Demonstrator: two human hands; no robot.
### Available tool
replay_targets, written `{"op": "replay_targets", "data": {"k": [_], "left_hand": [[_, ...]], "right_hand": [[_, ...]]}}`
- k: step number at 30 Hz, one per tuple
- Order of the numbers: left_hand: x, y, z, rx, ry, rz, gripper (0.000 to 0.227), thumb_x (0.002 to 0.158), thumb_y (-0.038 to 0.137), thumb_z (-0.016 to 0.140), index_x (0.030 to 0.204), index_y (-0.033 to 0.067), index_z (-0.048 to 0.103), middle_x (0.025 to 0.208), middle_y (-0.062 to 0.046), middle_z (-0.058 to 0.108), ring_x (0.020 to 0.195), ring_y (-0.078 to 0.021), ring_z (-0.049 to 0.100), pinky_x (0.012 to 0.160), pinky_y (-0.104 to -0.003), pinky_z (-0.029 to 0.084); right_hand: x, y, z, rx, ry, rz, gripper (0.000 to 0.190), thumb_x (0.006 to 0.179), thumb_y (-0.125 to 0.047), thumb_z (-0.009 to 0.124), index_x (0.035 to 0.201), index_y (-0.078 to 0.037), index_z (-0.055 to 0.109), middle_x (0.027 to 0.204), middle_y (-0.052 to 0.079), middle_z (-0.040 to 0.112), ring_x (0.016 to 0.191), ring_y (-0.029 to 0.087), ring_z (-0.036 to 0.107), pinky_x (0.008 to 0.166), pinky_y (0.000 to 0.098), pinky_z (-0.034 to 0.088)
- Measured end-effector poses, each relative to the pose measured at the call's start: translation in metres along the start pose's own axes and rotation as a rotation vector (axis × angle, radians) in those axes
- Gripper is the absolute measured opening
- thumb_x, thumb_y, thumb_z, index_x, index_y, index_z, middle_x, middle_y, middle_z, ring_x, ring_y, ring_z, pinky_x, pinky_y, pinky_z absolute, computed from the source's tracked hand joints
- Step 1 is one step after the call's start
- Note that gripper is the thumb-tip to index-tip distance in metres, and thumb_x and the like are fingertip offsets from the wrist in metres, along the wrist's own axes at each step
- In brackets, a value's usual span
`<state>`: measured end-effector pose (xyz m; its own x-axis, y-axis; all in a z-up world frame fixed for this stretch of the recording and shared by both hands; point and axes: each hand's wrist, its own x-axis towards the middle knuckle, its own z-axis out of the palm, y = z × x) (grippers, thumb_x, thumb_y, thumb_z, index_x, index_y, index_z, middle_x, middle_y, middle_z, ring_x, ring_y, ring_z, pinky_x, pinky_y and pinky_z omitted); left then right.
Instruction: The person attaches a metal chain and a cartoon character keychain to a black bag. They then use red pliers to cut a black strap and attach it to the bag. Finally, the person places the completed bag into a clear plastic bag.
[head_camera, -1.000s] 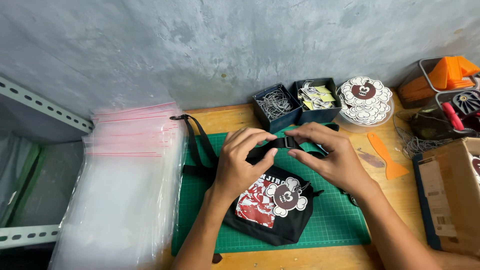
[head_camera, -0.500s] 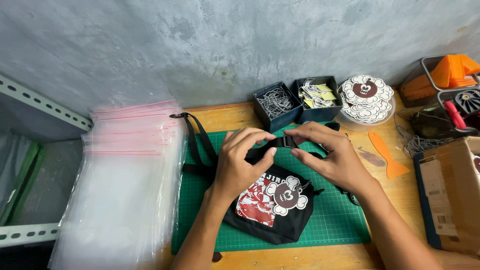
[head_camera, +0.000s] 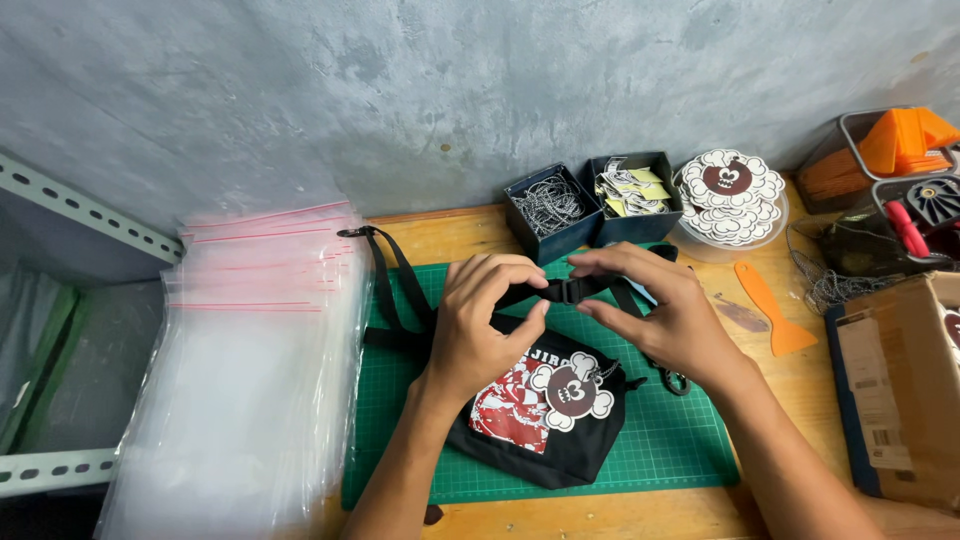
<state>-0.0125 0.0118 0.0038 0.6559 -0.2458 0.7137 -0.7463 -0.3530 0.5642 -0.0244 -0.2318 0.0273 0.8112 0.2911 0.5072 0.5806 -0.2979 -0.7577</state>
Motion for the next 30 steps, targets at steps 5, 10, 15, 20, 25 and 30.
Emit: {"op": "replay_targets", "data": {"k": [5,10,15,20,25,30], "left_hand": [[0.003,0.008,-0.002,0.003,-0.050,0.021,0.025,0.102,0.022,0.084,0.126,0.0150,0.081,0.113,-0.003,0.080,0.106,-0.0304,0.079,0.101,-0.043,0.054],[-0.004,0.005,0.010,0.029,-0.056,0.020,0.024,0.108,0.026,0.081,0.129,0.0140,0.080,0.117,-0.003,0.079,0.110,-0.0274,0.080,0.101,-0.040,0.052],[-0.008,0.008,0.018,0.134,-0.081,-0.061,0.022,0.107,0.024,0.081,0.126,0.0115,0.078,0.121,-0.001,0.084,0.111,-0.0226,0.080,0.103,-0.041,0.049],[-0.012,0.011,0.025,0.091,-0.073,-0.136,0.023,0.104,0.027,0.083,0.120,0.0129,0.076,0.107,0.000,0.082,0.099,-0.0188,0.079,0.105,-0.041,0.049],[-0.015,0.012,0.032,0.083,-0.063,-0.172,0.025,0.103,0.028,0.084,0.122,0.0123,0.079,0.103,-0.002,0.082,0.098,-0.0178,0.079,0.106,-0.042,0.049],[-0.013,0.017,0.034,0.082,-0.089,-0.150,0.026,0.106,0.024,0.082,0.129,0.0115,0.082,0.102,0.000,0.080,0.095,-0.0168,0.078,0.103,-0.042,0.050]], "right_hand": [[-0.002,0.004,0.005,0.015,0.025,-0.020,0.030,0.096,-0.006,0.089,0.125,0.000,0.083,0.116,0.019,0.085,0.108,0.040,0.084,0.097,0.0542,0.065],[-0.001,0.003,0.002,0.113,0.040,0.037,0.027,0.098,-0.007,0.089,0.124,-0.001,0.083,0.115,0.021,0.085,0.106,0.039,0.084,0.096,0.0546,0.067],[0.001,0.009,-0.009,0.036,-0.141,0.065,0.034,0.106,-0.027,0.080,0.133,-0.005,0.079,0.126,0.011,0.084,0.112,0.022,0.079,0.099,0.0360,0.061],[-0.005,0.013,-0.050,-0.196,0.042,0.134,0.032,0.102,-0.024,0.084,0.129,-0.008,0.079,0.126,0.008,0.084,0.114,0.021,0.079,0.103,0.0351,0.059],[-0.040,0.033,-0.136,-0.828,0.518,0.136,0.018,0.106,0.005,0.078,0.114,-0.010,0.085,0.106,0.008,0.082,0.094,0.026,0.072,0.088,0.0418,0.053],[-0.077,0.039,-0.177,-1.013,0.671,0.794,0.043,0.095,-0.006,0.071,0.132,-0.022,0.085,0.131,0.012,0.070,0.131,0.043,0.054,0.107,0.0587,0.036]]}}
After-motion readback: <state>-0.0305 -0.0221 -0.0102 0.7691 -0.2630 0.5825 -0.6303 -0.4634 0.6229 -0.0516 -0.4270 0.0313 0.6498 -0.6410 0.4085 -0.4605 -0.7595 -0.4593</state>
